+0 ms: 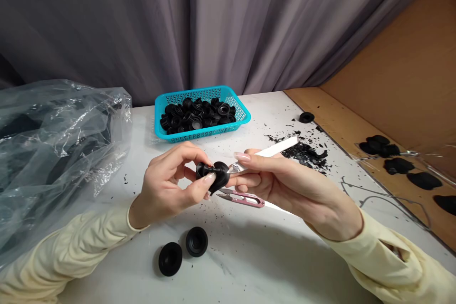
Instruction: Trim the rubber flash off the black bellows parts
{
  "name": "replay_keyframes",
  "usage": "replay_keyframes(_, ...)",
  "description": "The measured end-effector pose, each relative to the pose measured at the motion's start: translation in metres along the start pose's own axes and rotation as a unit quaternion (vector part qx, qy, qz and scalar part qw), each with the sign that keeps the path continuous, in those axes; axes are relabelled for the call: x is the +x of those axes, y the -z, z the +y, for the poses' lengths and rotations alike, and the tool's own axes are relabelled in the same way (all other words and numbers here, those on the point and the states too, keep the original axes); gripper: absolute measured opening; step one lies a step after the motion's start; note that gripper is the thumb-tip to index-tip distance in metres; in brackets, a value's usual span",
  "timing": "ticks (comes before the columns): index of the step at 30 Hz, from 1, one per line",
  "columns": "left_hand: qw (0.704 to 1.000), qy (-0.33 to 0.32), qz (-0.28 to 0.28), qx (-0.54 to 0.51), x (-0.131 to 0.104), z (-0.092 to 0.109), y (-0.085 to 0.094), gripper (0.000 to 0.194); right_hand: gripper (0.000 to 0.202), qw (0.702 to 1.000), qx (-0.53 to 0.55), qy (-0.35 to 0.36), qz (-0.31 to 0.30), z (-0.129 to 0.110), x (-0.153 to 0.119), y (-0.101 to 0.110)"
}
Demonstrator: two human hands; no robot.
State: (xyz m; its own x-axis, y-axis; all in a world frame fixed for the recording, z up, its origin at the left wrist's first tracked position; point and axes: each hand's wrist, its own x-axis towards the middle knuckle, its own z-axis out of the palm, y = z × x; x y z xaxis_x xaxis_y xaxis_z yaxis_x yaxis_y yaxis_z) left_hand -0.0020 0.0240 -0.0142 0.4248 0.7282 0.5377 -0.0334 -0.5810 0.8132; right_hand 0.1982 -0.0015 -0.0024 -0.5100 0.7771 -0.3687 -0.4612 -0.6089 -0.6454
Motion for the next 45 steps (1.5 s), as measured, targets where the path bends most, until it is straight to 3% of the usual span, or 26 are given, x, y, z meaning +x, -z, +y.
replay_keyframes(5, 0.999, -0.014, 0.003, 0.047, 0.001, 0.003, 0.001, 0.016, 0.025, 0.998, -0.05, 0.016, 0.022, 0.0, -0.001, -0.003)
replay_keyframes(9, 0.999, 0.022, -0.006, 0.036, 0.002, 0.003, 0.0, 0.013, 0.033, 0.983, -0.114, 0.121, 0.074, -0.002, -0.007, -0.009)
replay_keyframes(14, 0.998, 0.041, -0.013, 0.035, 0.003, 0.005, -0.001, 0.013, 0.038, 0.936, -0.227, 0.235, 0.131, -0.001, -0.015, -0.016)
replay_keyframes(19, 0.999, 0.039, -0.016, 0.031, 0.003, 0.004, 0.0, 0.014, 0.039, 0.92, -0.291, 0.221, 0.144, 0.0, -0.019, -0.018)
replay_keyframes(24, 0.999, 0.028, -0.018, 0.024, 0.001, 0.002, 0.0, 0.016, 0.04, 0.914, -0.314, 0.226, 0.126, 0.0, -0.019, -0.016)
replay_keyframes(32, 0.999, 0.018, -0.016, 0.043, 0.002, 0.004, -0.001, 0.015, 0.038, 0.901, -0.334, 0.231, 0.154, 0.001, -0.02, -0.019)
replay_keyframes(40, 0.998, 0.026, -0.02, 0.048, 0.0, 0.003, -0.004, 0.013, 0.035, 0.862, -0.371, 0.312, 0.148, 0.008, -0.014, -0.013)
replay_keyframes(45, 0.998, 0.033, -0.028, 0.039, 0.002, 0.006, -0.005, 0.016, 0.04, 0.878, -0.347, 0.283, 0.171, 0.005, -0.018, -0.015)
